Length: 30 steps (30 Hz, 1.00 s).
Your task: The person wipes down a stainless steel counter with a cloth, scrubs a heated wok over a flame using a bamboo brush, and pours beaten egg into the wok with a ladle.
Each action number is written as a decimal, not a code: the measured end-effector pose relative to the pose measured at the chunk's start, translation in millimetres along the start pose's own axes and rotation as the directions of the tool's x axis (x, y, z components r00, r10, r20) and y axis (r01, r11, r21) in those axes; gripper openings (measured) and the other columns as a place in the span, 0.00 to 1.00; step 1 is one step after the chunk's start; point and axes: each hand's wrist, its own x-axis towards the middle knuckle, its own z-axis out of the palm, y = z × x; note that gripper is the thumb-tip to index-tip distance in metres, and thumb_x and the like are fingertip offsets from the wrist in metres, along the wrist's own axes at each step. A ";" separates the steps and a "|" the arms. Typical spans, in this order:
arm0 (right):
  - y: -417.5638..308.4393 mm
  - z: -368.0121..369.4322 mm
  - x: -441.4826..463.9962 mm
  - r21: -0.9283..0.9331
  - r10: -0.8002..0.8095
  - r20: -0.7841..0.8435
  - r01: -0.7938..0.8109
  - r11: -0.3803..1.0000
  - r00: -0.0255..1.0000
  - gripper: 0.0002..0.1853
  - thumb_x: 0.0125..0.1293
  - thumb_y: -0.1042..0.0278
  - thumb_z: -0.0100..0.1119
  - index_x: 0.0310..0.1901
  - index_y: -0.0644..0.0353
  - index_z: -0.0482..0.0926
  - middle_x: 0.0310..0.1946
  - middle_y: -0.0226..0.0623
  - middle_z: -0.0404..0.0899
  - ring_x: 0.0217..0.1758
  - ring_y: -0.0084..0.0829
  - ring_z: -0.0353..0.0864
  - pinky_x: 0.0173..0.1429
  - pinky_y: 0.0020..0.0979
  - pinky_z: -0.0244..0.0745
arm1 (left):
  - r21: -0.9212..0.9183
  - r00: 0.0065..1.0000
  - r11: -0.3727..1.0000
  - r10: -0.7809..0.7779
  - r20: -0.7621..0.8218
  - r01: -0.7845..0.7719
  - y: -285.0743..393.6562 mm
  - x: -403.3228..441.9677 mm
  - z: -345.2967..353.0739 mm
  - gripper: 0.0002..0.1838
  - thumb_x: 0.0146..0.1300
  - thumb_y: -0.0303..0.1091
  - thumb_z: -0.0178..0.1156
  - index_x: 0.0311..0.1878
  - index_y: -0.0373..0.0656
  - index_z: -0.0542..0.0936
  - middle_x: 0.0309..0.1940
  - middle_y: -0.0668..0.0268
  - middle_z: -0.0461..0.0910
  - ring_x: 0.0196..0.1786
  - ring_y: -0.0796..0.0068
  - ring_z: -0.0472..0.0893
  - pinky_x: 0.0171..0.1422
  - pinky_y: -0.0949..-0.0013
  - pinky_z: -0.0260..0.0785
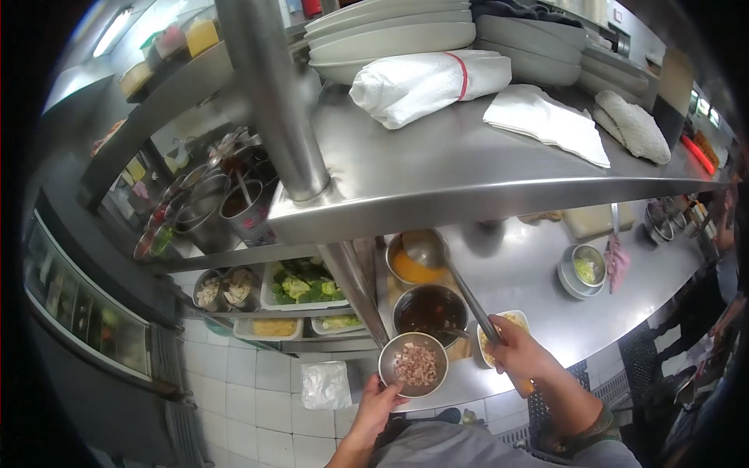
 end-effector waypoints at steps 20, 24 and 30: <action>-71.4 11.2 11.3 0.368 0.244 0.072 -0.253 0.895 0.967 0.16 0.65 0.73 0.56 0.54 0.66 0.70 0.23 0.39 0.75 0.22 0.31 0.74 0.25 0.32 0.70 | 0.040 0.999 0.999 -0.003 0.039 0.001 0.7 6.8 -10.7 0.20 0.66 0.27 0.61 0.58 0.37 0.68 0.50 0.59 0.77 0.47 0.70 0.81 0.46 0.66 0.82; -78.0 10.5 19.4 0.445 0.231 0.114 -0.258 0.858 0.966 0.08 0.65 0.73 0.56 0.44 0.65 0.73 0.24 0.38 0.74 0.23 0.31 0.75 0.26 0.34 0.71 | 0.044 0.999 0.999 0.002 0.041 -0.004 -0.1 6.3 -11.2 0.19 0.66 0.26 0.61 0.57 0.37 0.68 0.50 0.59 0.77 0.47 0.69 0.81 0.46 0.66 0.82; -56.5 0.3 29.3 0.745 0.133 0.234 -0.266 0.612 0.963 0.04 0.65 0.75 0.54 0.39 0.64 0.72 0.28 0.37 0.74 0.25 0.28 0.74 0.26 0.35 0.73 | 0.033 0.999 0.999 0.004 0.050 -0.006 -0.7 3.4 -10.9 0.19 0.66 0.27 0.61 0.57 0.35 0.68 0.50 0.59 0.77 0.48 0.70 0.81 0.47 0.66 0.82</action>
